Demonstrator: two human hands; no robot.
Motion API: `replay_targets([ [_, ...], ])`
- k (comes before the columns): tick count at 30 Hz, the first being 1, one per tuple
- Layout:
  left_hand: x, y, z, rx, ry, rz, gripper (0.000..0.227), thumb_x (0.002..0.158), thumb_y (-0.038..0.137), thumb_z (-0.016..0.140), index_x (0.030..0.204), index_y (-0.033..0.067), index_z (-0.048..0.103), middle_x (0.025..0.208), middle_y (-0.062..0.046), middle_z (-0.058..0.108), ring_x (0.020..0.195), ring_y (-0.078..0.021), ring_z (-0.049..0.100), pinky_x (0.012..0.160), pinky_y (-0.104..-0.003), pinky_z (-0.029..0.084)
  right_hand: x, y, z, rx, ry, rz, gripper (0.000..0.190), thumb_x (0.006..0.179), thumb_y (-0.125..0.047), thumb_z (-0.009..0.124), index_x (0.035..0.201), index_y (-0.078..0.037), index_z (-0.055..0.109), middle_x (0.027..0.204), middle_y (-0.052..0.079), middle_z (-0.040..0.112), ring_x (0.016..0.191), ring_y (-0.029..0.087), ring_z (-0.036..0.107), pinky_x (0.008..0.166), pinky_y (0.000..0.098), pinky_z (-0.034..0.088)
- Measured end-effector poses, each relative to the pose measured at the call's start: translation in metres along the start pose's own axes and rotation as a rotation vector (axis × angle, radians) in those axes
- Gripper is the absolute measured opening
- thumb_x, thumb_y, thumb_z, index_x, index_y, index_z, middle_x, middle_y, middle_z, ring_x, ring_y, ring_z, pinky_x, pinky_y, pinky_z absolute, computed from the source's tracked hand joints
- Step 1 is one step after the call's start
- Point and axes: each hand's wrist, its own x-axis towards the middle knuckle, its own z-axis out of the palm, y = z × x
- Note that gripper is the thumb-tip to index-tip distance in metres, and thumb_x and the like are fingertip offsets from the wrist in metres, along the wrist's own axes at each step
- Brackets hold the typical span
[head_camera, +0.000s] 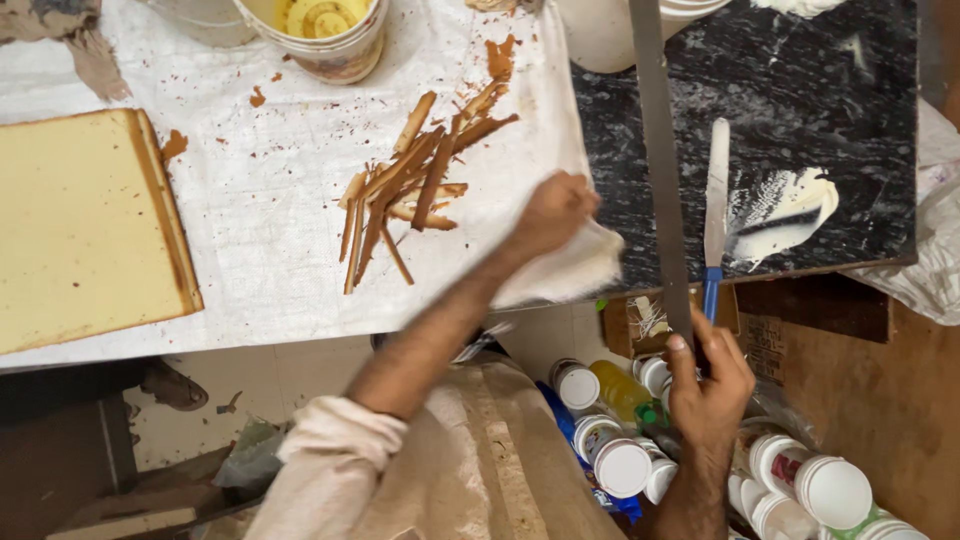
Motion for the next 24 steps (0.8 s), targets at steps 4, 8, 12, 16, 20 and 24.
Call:
replay_targets([
  [4, -0.006, -0.024, 0.061, 0.424, 0.112, -0.091, 0.023, 0.098, 0.023, 0.063, 0.111, 0.0068, 0.071, 0.117, -0.017, 0.062, 0.123, -0.0338, 0.05, 0.117, -0.053, 0.032, 0.023, 0.013, 0.048, 0.007, -0.025, 0.103, 0.028, 0.097, -0.008, 0.072, 0.125, -0.002, 0.073, 0.098, 0.011, 0.071, 0.08, 0.018, 0.066, 0.069, 0.0298, 0.052],
  [8, -0.039, -0.046, 0.074, 0.875, -0.06, 0.054, 0.06, 0.087, 0.023, 0.069, 0.137, -0.006, 0.053, 0.148, -0.024, 0.044, 0.15, -0.0365, 0.026, 0.128, -0.054, 0.01, 0.05, 0.053, 0.132, -0.263, -0.001, -0.115, 0.028, 0.097, -0.013, 0.071, 0.122, -0.001, 0.076, 0.1, 0.015, 0.072, 0.087, 0.025, 0.069, 0.077, 0.0373, 0.055],
  [12, -0.102, -0.06, 0.06, 0.702, -0.083, 0.292, 0.079, 0.087, 0.029, 0.071, 0.15, -0.0054, 0.04, 0.161, -0.027, 0.031, 0.154, -0.039, 0.015, 0.125, -0.056, 0.01, 0.078, 0.079, 0.205, -0.284, -0.081, 0.033, 0.03, 0.106, -0.013, 0.059, 0.13, 0.003, 0.067, 0.104, 0.018, 0.068, 0.083, 0.024, 0.068, 0.063, 0.033, 0.06],
  [16, -0.15, -0.064, 0.023, 0.517, -0.484, 0.258, 0.07, 0.082, 0.033, 0.076, 0.142, 0.0067, 0.052, 0.157, -0.023, 0.036, 0.147, -0.0403, 0.027, 0.12, -0.055, 0.022, 0.071, 0.093, 0.21, -0.395, -0.145, -0.211, 0.026, 0.104, -0.009, 0.062, 0.126, 0.001, 0.071, 0.094, 0.014, 0.069, 0.075, 0.023, 0.065, 0.061, 0.0349, 0.054],
  [20, -0.16, -0.064, -0.056, 0.206, -0.122, 0.246, 0.039, 0.096, 0.028, 0.07, 0.128, 0.0071, 0.067, 0.141, -0.015, 0.062, 0.132, -0.034, 0.058, 0.115, -0.043, 0.046, 0.052, 0.102, 0.191, -0.291, -0.166, -0.114, 0.026, 0.102, -0.007, 0.062, 0.125, -0.001, 0.071, 0.094, 0.012, 0.067, 0.072, 0.02, 0.063, 0.056, 0.0312, 0.053],
  [24, -0.108, -0.055, -0.161, -0.236, 0.493, -0.093, 0.038, 0.1, 0.028, 0.068, 0.128, 0.002, 0.069, 0.114, -0.016, 0.077, 0.1, -0.0234, 0.073, 0.087, -0.035, 0.06, 0.059, 0.111, 0.191, -0.279, -0.093, -0.092, 0.029, 0.101, -0.006, 0.062, 0.128, 0.001, 0.071, 0.092, 0.012, 0.066, 0.074, 0.019, 0.063, 0.059, 0.0307, 0.054],
])
